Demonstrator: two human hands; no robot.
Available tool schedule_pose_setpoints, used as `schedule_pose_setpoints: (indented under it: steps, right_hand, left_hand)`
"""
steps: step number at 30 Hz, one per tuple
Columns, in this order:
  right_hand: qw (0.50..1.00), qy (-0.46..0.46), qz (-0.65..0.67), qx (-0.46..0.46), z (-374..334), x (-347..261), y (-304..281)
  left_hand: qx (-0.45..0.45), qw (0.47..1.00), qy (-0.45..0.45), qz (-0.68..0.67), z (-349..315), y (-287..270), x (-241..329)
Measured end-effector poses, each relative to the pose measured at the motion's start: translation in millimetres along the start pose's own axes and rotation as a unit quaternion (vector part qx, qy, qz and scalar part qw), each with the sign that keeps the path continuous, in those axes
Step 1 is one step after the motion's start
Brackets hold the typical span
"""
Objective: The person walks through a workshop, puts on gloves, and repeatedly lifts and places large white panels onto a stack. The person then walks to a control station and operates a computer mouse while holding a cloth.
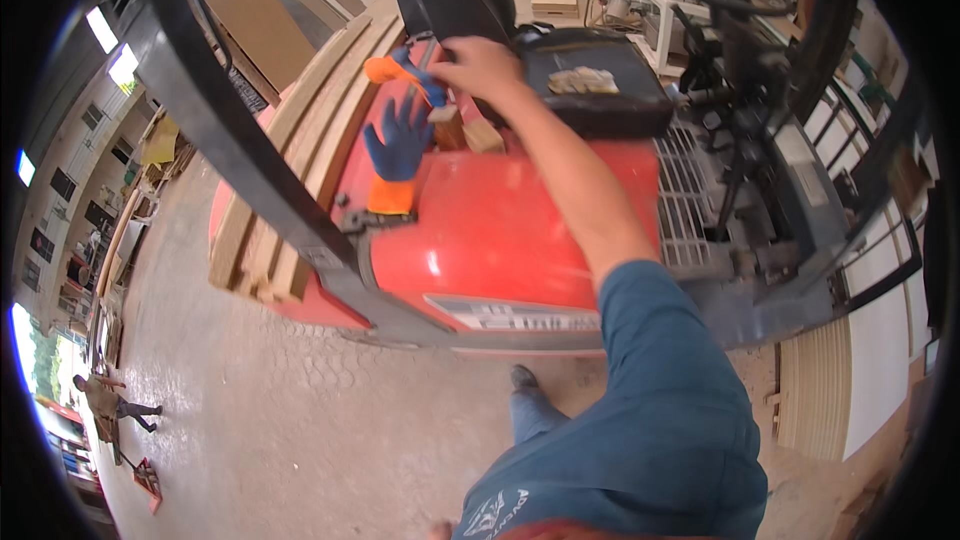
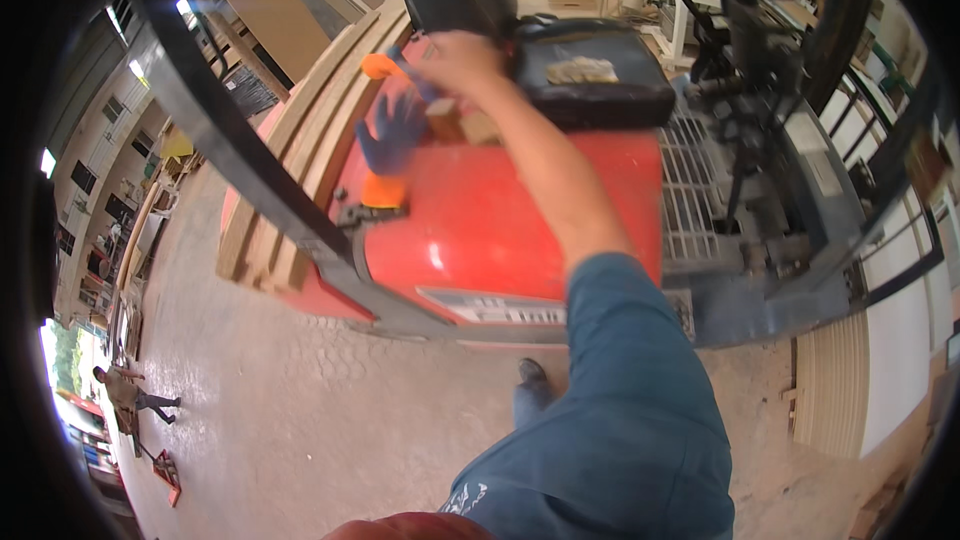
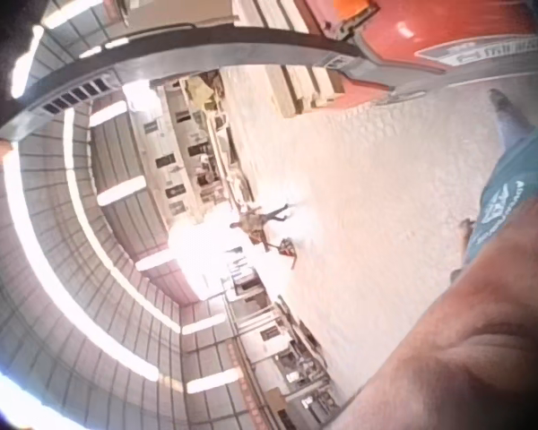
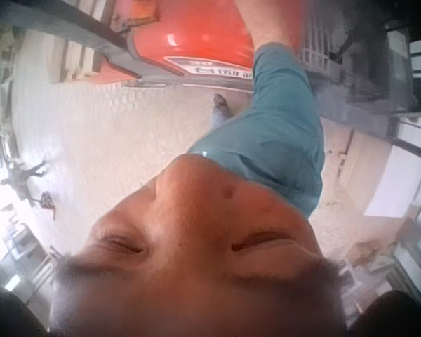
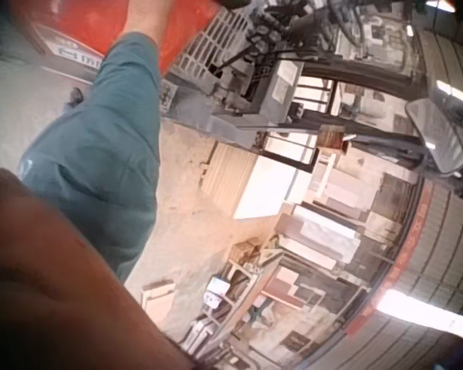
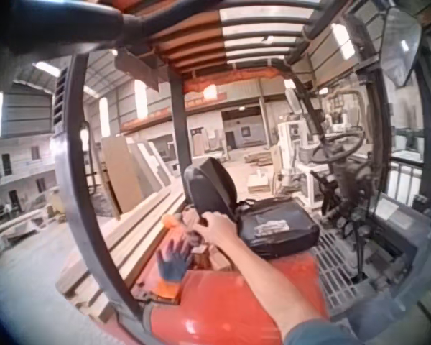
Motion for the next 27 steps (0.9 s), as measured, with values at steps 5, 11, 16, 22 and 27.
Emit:
schedule_pose_setpoints:
  steps: [5,11,16,22,27]
  right_hand:
    - [0.955,0.106,-0.238,0.14,27.0,259.9,2.3]
    - [0.918,0.238,-0.298,-0.107,11.1,403.8,114.8]
    - [0.909,0.214,-0.347,0.086,-10.5,334.1,33.5]
    - [0.899,0.215,-0.343,0.166,-151.3,155.7,6.5]
    - [0.952,0.136,-0.234,-0.142,-304.3,-76.4,232.4]
  left_hand:
    - [0.086,0.995,-0.04,0.027,-5.4,-56.8,79.4]
    - [0.115,0.957,0.241,-0.114,-52.3,-174.1,185.7]
    - [0.378,0.922,0.022,0.087,41.9,-237.5,198.6]
    - [0.374,0.908,-0.192,0.004,39.0,-370.2,93.9]
    - [0.395,0.879,-0.245,-0.108,100.7,-478.7,90.4]
Point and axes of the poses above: each hand's wrist, its own z-axis towards the middle knuckle, its own y-axis out of the palm, x = y × z, the point moved 8 cm from there along z, towards the middle knuckle, and after that the axes turned 9 degrees about -z, right-handed, at the moved point
